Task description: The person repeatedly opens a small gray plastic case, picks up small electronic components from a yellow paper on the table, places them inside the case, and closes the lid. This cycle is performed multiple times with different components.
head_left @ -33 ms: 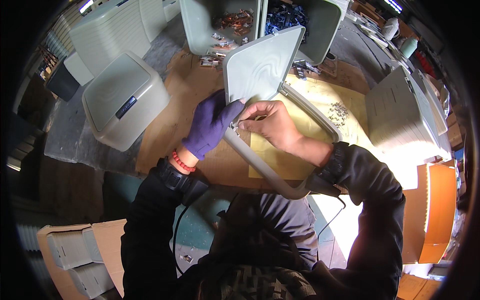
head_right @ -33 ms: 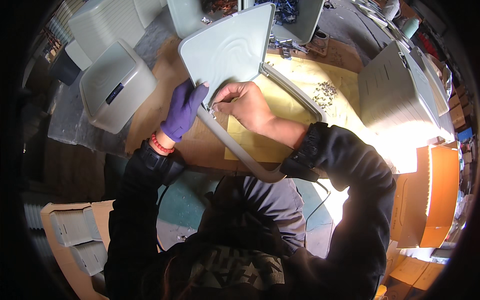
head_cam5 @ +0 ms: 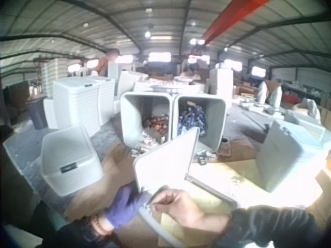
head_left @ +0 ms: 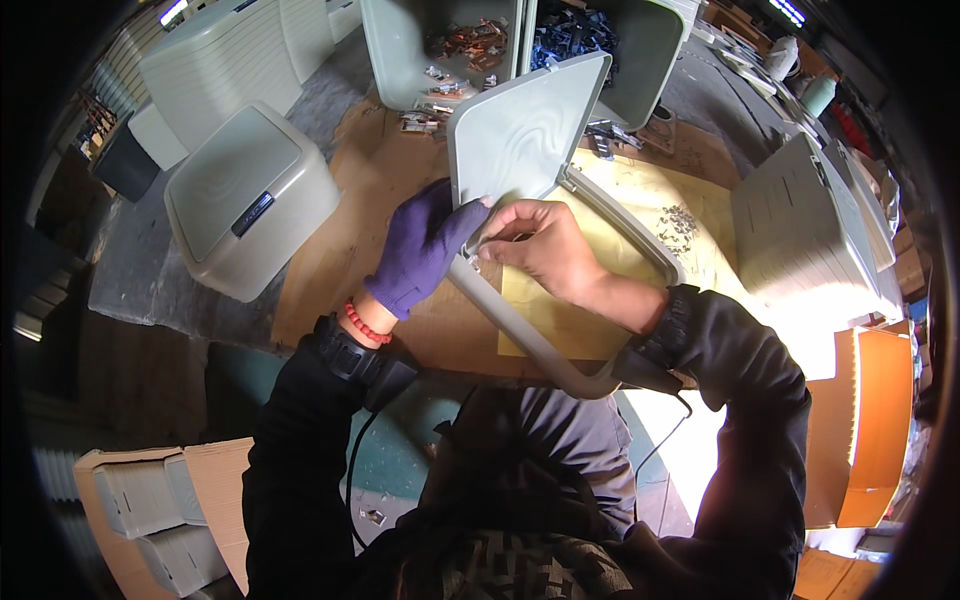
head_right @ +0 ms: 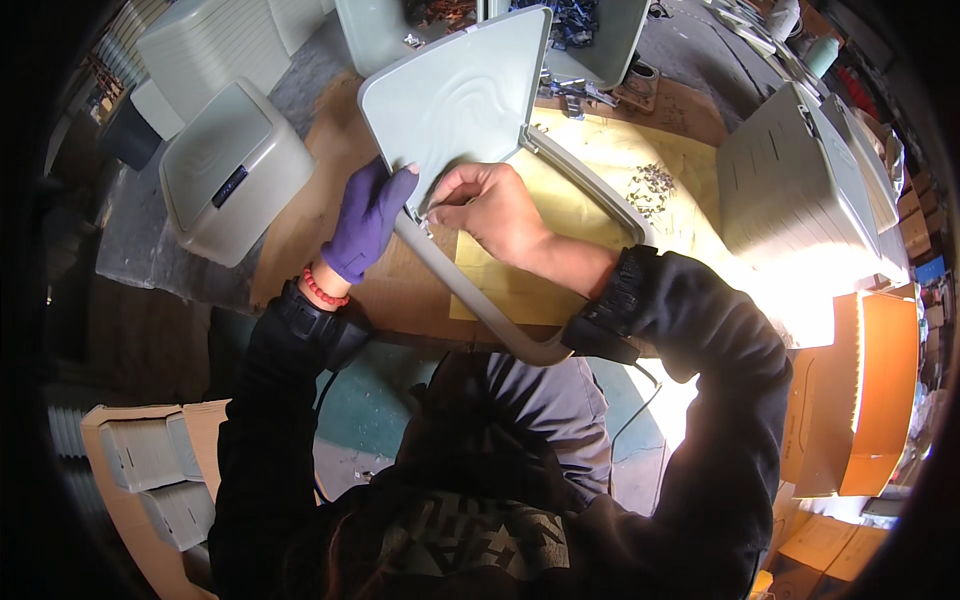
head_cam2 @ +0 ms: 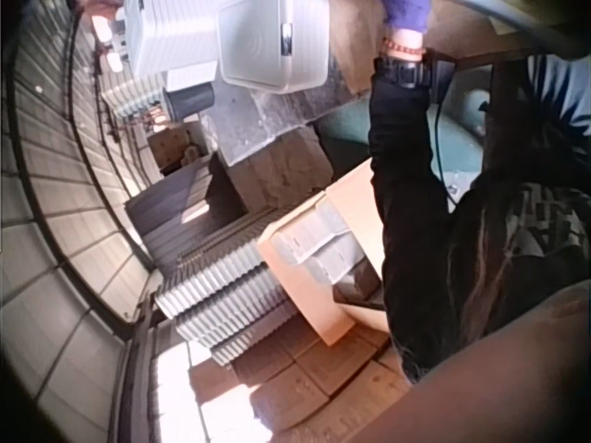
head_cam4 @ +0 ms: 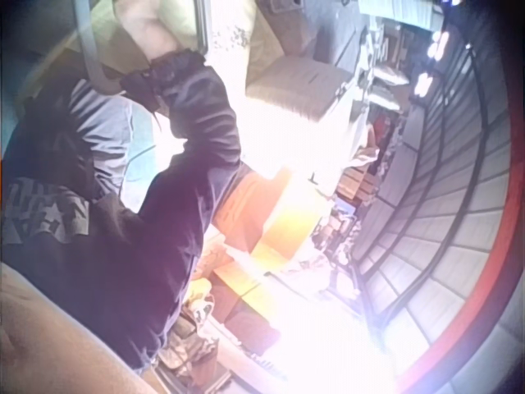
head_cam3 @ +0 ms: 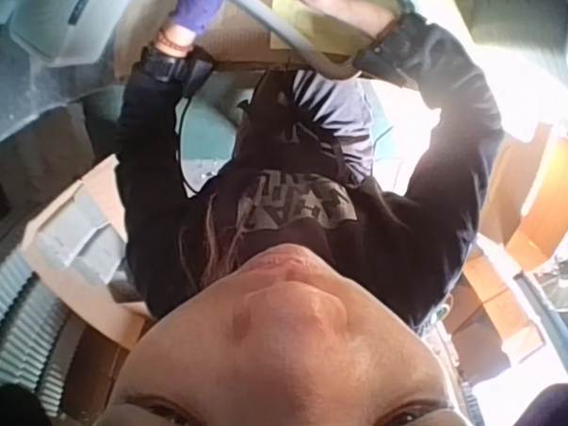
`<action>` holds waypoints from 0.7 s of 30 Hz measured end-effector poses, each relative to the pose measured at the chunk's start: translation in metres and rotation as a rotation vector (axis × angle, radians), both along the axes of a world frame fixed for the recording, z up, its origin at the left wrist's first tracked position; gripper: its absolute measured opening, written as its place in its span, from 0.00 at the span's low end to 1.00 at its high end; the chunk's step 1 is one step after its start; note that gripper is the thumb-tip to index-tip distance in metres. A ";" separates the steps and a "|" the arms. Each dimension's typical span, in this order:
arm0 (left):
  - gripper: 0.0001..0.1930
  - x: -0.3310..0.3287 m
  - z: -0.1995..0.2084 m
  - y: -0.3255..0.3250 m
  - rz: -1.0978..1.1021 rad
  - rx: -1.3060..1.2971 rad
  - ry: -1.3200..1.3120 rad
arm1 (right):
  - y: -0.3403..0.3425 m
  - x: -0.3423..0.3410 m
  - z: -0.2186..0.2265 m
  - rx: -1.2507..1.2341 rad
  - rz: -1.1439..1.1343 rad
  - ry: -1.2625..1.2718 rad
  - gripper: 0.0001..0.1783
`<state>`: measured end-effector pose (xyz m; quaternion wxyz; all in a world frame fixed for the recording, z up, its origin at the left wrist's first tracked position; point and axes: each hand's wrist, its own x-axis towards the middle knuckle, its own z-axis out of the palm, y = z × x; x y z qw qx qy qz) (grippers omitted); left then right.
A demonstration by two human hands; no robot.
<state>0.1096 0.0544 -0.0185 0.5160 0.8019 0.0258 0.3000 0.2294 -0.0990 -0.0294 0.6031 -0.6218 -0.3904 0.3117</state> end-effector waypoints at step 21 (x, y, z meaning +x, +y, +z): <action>0.14 0.001 -0.003 0.002 0.066 -0.133 0.032 | 0.007 -0.016 0.025 -0.350 -0.146 -0.710 0.19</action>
